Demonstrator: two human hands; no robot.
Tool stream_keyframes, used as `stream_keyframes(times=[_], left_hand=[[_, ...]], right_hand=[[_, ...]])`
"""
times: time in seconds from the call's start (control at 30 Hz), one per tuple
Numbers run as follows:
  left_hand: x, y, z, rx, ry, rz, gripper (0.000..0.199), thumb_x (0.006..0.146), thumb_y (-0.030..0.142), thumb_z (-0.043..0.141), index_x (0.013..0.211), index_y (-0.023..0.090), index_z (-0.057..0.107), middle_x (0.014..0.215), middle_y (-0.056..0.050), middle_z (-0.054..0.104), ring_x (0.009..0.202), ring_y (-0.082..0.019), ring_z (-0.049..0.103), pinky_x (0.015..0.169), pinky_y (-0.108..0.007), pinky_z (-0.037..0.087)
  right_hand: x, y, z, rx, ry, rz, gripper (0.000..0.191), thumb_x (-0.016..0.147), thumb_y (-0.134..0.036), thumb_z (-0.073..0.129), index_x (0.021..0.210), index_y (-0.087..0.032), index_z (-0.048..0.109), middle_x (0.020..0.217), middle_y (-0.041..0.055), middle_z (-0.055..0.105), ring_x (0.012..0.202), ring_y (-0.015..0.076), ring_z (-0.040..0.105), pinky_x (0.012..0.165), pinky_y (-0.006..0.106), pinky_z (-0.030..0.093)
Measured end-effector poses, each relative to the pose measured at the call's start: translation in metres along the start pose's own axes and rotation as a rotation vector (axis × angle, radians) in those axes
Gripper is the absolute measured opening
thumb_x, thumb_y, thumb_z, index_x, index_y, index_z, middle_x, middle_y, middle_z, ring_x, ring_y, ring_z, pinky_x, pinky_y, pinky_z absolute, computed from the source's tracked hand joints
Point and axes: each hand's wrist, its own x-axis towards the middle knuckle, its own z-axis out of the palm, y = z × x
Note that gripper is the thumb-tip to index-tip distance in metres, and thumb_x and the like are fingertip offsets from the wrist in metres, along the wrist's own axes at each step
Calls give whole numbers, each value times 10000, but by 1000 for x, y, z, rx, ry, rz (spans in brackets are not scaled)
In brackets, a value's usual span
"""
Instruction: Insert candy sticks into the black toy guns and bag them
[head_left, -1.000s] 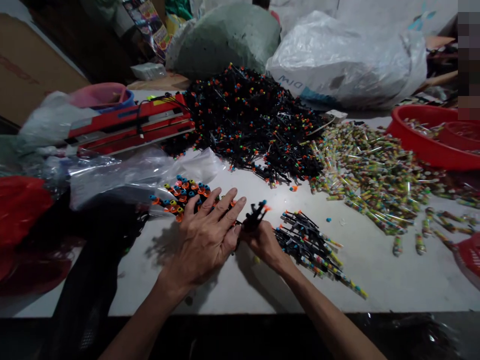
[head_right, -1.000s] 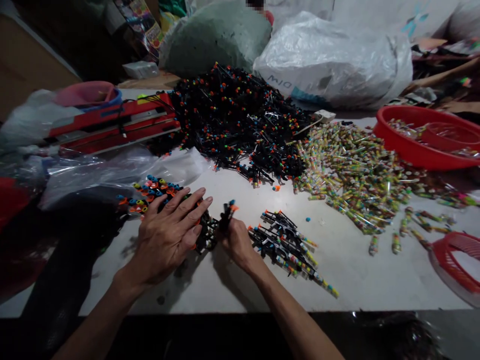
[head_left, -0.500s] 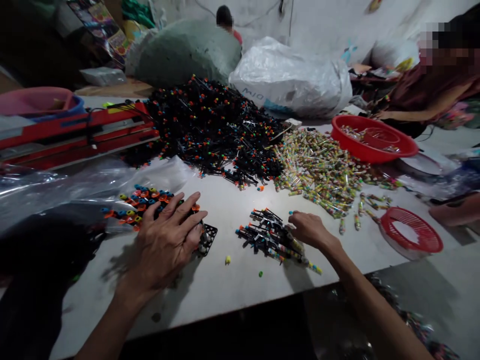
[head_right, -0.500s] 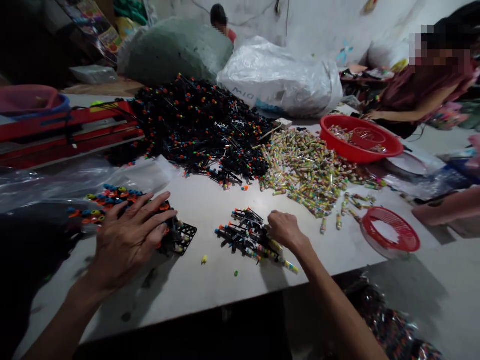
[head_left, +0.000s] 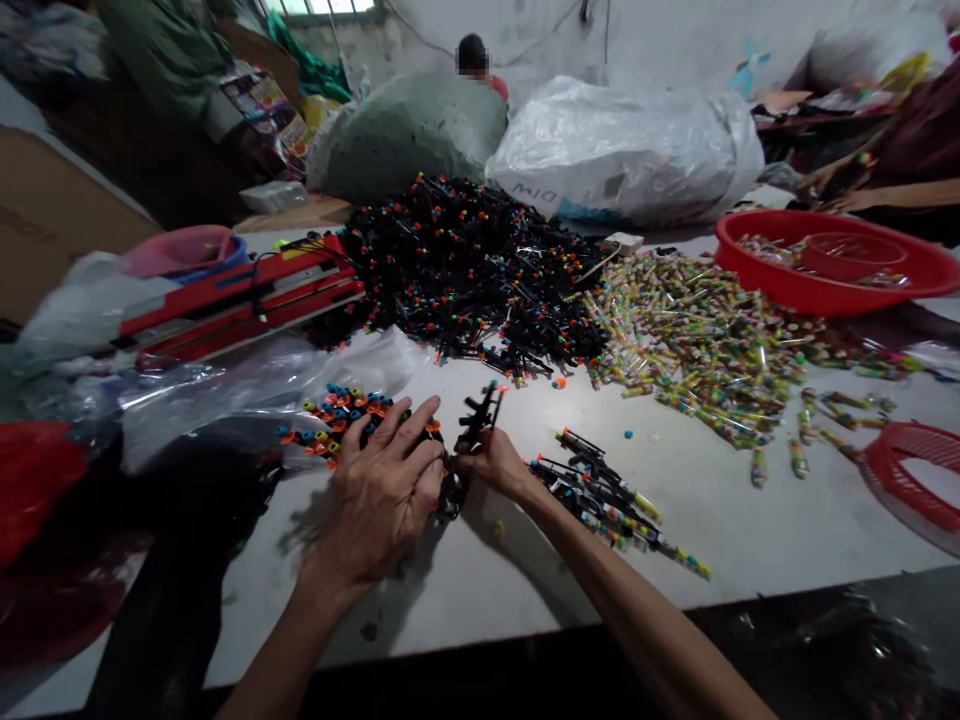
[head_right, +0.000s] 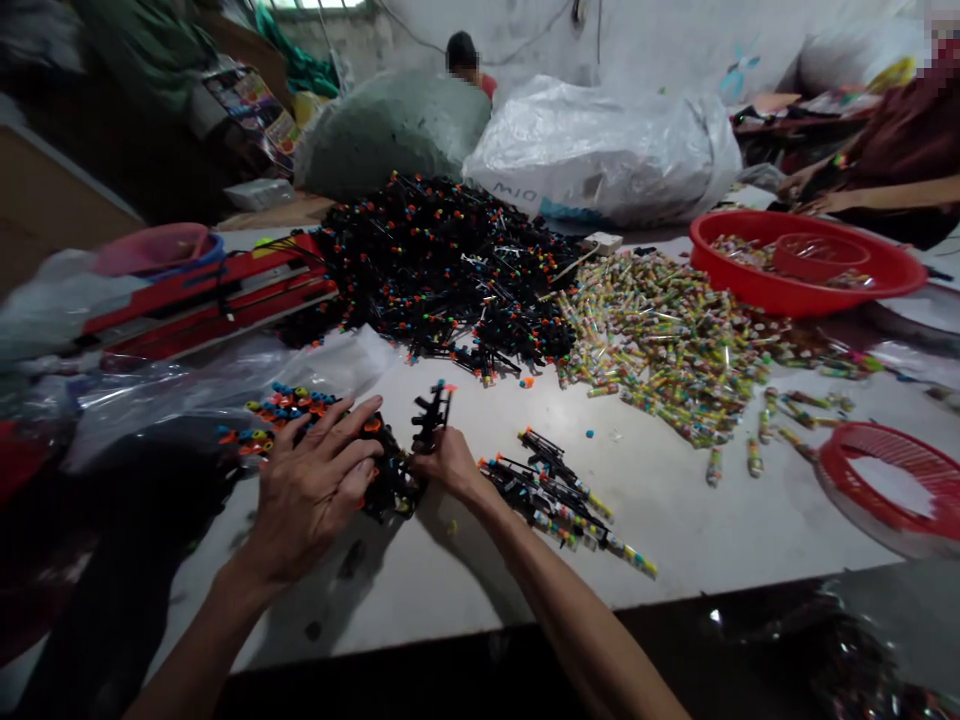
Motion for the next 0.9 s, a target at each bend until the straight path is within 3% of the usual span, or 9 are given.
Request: stream_keyframes(times=[0.1,0.23,0.33,0.47,0.53,0.63,0.73,0.8,0.9], left_hand=[[0,0,1,-15,13,2,233,841,221,389,920,249,606,1373,-3,439,1285,-250,362,1004,-493,257],[0,1,3,-32,35,-9,254,841,218,387,1010,230,576,1366,-23,448,1289,-253,357,1017,-498,238],[0,1,3,-37,60,-17,271,846,220,376,1052,204,552,1347,-46,471,1277,-254,375,1014,-484,243],[-2,-3,4,-10,54,17,477,848,228,368,1324,214,370,1352,-42,466,1272,-254,383,1005,-471,247],[-3,-6,6,12,31,51,504,849,240,365,1352,272,342,1362,-11,452,1277,-270,370,990,-486,247],[-3,-9,10,10,55,55,496,850,264,364,1343,322,356,1356,6,457,1271,-285,374,970,-505,250],[-2,-9,14,-6,97,50,494,852,275,356,1344,322,353,1336,4,482,1268,-288,377,964,-517,254],[-1,-8,15,-9,109,54,485,854,277,348,1338,312,364,1328,1,491,1267,-291,379,961,-520,260],[0,-7,15,2,111,50,483,856,270,343,1337,303,364,1327,-9,492,1260,-293,388,951,-521,266]], right_hand=[[6,-1,0,-233,-11,-43,130,655,-223,597,571,-153,526,542,-28,495,543,96,449,490,195,288],[-3,-7,0,-591,-1,-142,101,726,-193,528,788,-161,601,762,43,620,659,147,525,557,233,299],[-3,-12,7,-709,-62,-176,170,753,-193,513,895,-166,602,882,76,636,748,180,561,596,246,318],[-5,-22,3,-756,-109,-155,177,772,-215,526,911,-146,611,859,88,625,743,191,569,584,251,327],[-22,-26,-19,-737,-98,-170,269,759,-227,562,1013,-144,588,931,84,611,759,172,563,605,242,344],[-80,-27,-75,-770,-7,-107,347,776,-212,557,1119,-164,533,1019,70,581,821,146,547,666,229,355],[-146,-22,-127,-998,-12,220,96,794,-200,515,842,-172,593,860,50,607,771,163,549,618,243,320],[-174,-14,-143,-1121,-88,396,70,775,-177,520,805,-173,583,859,55,619,756,175,568,576,251,289],[-180,-1,-137,-1238,-65,440,150,789,-171,490,922,-174,559,975,67,612,739,177,595,536,260,259]])
